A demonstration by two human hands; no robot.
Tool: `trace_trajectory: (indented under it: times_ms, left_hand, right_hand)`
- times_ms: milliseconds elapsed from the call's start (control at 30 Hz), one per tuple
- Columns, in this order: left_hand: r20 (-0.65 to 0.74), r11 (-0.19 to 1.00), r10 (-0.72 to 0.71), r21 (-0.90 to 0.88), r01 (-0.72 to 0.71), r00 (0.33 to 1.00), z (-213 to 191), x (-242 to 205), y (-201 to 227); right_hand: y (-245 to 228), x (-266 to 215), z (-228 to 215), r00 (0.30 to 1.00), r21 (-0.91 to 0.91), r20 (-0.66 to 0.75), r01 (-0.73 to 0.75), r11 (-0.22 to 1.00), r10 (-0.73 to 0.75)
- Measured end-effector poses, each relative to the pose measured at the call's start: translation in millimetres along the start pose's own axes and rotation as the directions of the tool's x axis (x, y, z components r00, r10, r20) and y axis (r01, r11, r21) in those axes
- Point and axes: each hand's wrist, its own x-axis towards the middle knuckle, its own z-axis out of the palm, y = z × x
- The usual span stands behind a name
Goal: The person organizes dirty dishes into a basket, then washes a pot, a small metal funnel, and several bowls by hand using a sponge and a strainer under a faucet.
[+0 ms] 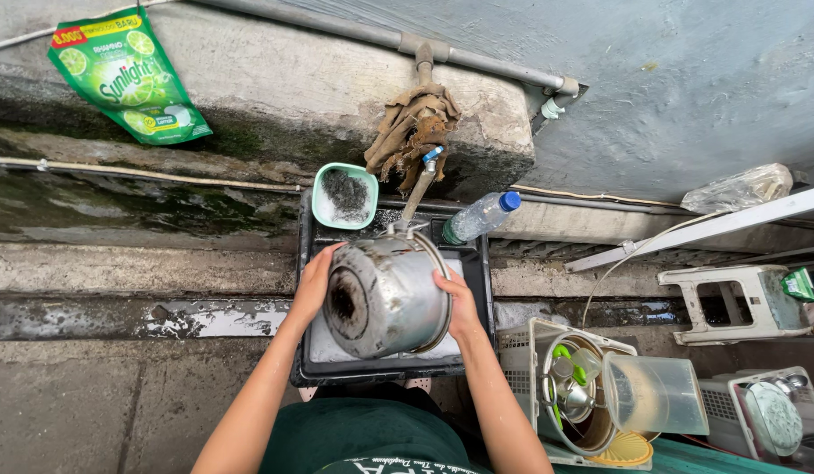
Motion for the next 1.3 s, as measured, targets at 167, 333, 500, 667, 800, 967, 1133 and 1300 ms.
trace_trajectory:
  times_ms: [167, 333, 500, 667, 800, 967, 1133, 1300]
  left_hand:
    - [0.137, 0.991, 0.101, -0.103, -0.088, 0.985, 16, 55, -37]
    - [0.185, 0.980, -0.140, -0.115, 0.163, 0.973, 29, 82, -54]
    - [0.321, 0.830, -0.346, -0.334, 0.447, 0.882, 41, 90, -64]
    - [0.409, 0.714, -0.366, -0.453, 0.534, 0.836, 61, 108, -88]
    - [0.377, 0.778, -0.364, -0.379, 0.500, 0.852, 81, 120, -116]
    - [0.329, 0.874, -0.351, -0.221, 0.433, 0.877, 93, 129, -141]
    - [0.225, 0.968, -0.167, 0.225, 0.115, 0.960, 81, 132, -148]
    - [0.262, 0.922, -0.388, 0.126, 0.367, 0.884, 69, 123, -137]
  right_hand:
    - [9, -3, -24, 0.993, 0.112, -0.111, 0.058, 0.992, -0.046]
    - [30, 0, -55, 0.968, 0.292, -0.242, 0.138, 0.946, -0.066]
    - [60, -2, -89, 0.964, 0.495, -0.264, 0.124, 0.860, 0.012]
    - [93, -6, -104, 0.968, 0.660, -0.247, 0.137, 0.739, 0.042]
    - [107, -4, -119, 0.946, 0.752, -0.290, 0.131, 0.646, 0.145]
    - [109, -14, -125, 0.925, 0.774, -0.326, 0.141, 0.618, 0.196]
    - [111, -18, -129, 0.910, 0.820, -0.318, 0.124, 0.559, 0.266]
    - [118, -19, -126, 0.900, 0.847, -0.376, 0.238, 0.475, 0.220]
